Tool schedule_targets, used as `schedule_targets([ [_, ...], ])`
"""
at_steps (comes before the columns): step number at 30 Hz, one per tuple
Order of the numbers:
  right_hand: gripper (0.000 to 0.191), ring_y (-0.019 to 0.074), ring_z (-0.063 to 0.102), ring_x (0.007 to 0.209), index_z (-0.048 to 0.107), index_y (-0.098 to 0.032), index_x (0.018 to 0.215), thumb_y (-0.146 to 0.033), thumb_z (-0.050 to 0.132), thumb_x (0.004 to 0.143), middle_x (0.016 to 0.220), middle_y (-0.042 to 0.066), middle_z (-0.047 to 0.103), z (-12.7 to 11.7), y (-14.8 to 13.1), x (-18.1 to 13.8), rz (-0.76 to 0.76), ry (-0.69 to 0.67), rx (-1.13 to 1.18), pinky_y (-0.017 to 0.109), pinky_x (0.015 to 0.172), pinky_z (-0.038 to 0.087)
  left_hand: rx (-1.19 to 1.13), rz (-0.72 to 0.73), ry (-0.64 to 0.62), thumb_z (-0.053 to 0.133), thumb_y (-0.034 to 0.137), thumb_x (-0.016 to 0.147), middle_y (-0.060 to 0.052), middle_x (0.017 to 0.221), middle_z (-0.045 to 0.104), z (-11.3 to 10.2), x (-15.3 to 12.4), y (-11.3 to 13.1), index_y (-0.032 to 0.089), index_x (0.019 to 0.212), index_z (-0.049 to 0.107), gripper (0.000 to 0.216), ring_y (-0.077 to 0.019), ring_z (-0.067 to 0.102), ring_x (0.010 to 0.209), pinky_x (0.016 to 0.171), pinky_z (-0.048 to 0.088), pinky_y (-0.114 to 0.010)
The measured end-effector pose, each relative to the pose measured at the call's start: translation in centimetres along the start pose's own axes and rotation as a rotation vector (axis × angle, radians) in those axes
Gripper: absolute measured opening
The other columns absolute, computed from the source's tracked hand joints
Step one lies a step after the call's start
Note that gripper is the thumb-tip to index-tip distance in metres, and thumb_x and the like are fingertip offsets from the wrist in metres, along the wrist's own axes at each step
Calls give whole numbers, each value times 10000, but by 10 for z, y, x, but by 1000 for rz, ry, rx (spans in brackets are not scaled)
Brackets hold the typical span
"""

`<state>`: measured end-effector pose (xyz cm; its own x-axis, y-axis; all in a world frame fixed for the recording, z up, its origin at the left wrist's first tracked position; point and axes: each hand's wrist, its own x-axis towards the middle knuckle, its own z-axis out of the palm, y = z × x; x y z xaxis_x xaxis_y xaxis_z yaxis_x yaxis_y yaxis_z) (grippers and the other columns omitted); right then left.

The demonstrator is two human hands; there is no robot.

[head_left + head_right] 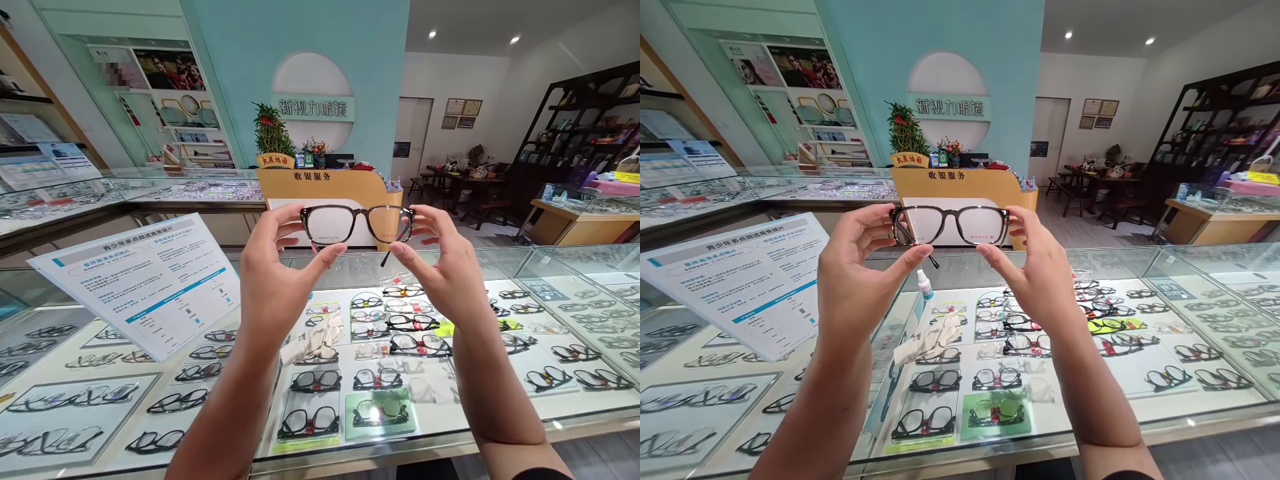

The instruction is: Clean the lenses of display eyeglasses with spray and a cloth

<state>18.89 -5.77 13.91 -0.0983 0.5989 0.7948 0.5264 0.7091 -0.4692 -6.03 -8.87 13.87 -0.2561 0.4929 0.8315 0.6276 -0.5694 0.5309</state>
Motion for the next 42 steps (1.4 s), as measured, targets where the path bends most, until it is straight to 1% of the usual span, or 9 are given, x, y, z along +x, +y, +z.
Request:
schedule_targets([
  [4, 624, 315, 795, 1090, 644, -300, 1461, -711, 716, 998, 1341, 120, 814, -2, 2, 0, 18, -28, -13, 516, 947, 662, -8, -15, 27, 991, 519, 793, -121, 1341, 783, 3, 0, -4, 257, 1411, 683, 738, -331, 758, 1251, 1033, 658, -505],
  [8, 614, 318, 788, 1115, 655, -298, 1474, -697, 708, 1011, 1307, 124, 809, -4, 3, 1, -11, -3, -39, 505, 947, 663, -14, -26, -4, 973, 527, 820, -126, 1309, 795, 7, -1, -8, 258, 1373, 706, 671, -335, 764, 1248, 1030, 665, -507],
  [11, 599, 310, 778, 1114, 663, -301, 1475, -679, 713, 1014, 1314, 126, 794, -6, 4, 2, -40, 15, -45, 490, 935, 669, -32, -35, -23, 970, 540, 823, -127, 1317, 797, 12, -1, -11, 264, 1367, 706, 664, -336, 766, 1248, 1040, 659, -522],
  [15, 590, 302, 769, 1084, 681, -301, 1450, -673, 742, 996, 1299, 118, 783, -7, 6, 4, -31, 33, -42, 482, 912, 669, -40, -38, -31, 965, 543, 831, -125, 1345, 792, 16, 0, -15, 279, 1375, 701, 660, -342, 758, 1274, 1062, 643, -539],
  [20, 558, 317, 754, 1154, 687, -304, 1453, -634, 744, 1007, 1283, 119, 771, -6, 5, 5, -49, 29, -45, 488, 937, 658, -15, -31, -24, 953, 563, 840, -124, 1326, 791, 17, 1, -16, 281, 1381, 699, 661, -336, 762, 1240, 1048, 632, -536],
  [24, 526, 320, 750, 1161, 702, -312, 1462, -599, 740, 1022, 1293, 118, 774, -5, 7, 6, -54, -6, -47, 509, 969, 646, 53, 46, 62, 958, 571, 830, -118, 1331, 766, 17, -1, -12, 271, 1377, 695, 677, -329, 753, 1214, 1051, 613, -536],
  [27, 532, 317, 750, 1167, 705, -307, 1478, -584, 744, 1025, 1323, 119, 774, -6, 10, 7, -41, -45, -17, 502, 959, 648, 95, 101, 108, 967, 582, 815, -102, 1297, 751, 18, -3, -9, 263, 1386, 686, 712, -320, 745, 1193, 1049, 603, -522],
  [35, 562, 301, 759, 1149, 695, -302, 1507, -604, 723, 1033, 1371, 121, 773, -8, 15, 6, -3, -141, 36, 500, 980, 641, 147, 144, 147, 963, 653, 782, -88, 1256, 722, 16, -5, -5, 259, 1374, 675, 768, -318, 728, 1171, 1037, 602, -510],
  [42, 566, 304, 768, 1127, 698, -295, 1498, -619, 715, 1035, 1310, 123, 790, -9, 15, 5, -4, -150, 8, 500, 970, 646, 137, 125, 131, 973, 644, 772, -83, 1259, 725, 16, -6, 1, 272, 1354, 687, 748, -327, 727, 1188, 1054, 607, -521],
])
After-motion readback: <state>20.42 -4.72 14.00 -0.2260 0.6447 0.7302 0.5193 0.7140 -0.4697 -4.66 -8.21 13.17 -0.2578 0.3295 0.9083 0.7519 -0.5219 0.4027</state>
